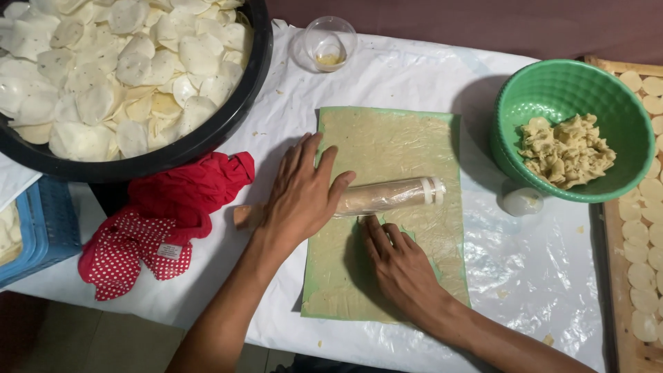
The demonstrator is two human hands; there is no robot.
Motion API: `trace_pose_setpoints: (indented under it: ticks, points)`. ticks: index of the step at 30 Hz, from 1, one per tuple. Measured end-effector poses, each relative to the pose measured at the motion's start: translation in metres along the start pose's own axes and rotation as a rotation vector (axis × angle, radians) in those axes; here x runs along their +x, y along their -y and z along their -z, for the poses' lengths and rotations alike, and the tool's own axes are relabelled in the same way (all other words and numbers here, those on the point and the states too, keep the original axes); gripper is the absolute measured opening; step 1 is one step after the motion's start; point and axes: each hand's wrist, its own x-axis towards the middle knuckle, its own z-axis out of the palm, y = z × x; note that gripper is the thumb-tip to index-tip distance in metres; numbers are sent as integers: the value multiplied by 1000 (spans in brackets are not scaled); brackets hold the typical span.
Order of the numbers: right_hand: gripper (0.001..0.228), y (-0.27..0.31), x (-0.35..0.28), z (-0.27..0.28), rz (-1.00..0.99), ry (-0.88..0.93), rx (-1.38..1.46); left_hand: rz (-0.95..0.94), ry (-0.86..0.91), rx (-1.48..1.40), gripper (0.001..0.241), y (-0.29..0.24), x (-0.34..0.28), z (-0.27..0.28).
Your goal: Roll out pieces of dough onto a stencil to create uniform round shapes for snacks.
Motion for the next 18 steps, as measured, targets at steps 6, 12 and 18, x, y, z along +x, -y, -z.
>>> trace_pose_setpoints:
  ticks: [6, 12, 18]
  points:
    - [50, -3, 8, 23, -92, -59, 319, -1, 68, 51, 58, -9, -12, -28]
    - [52, -38, 12, 57, -287, 107, 649, -20, -8, 70, 60, -19, -24, -30]
    - [58, -71, 77, 10, -211, -283, 304, -52, -20, 155, 61, -31, -35, -21]
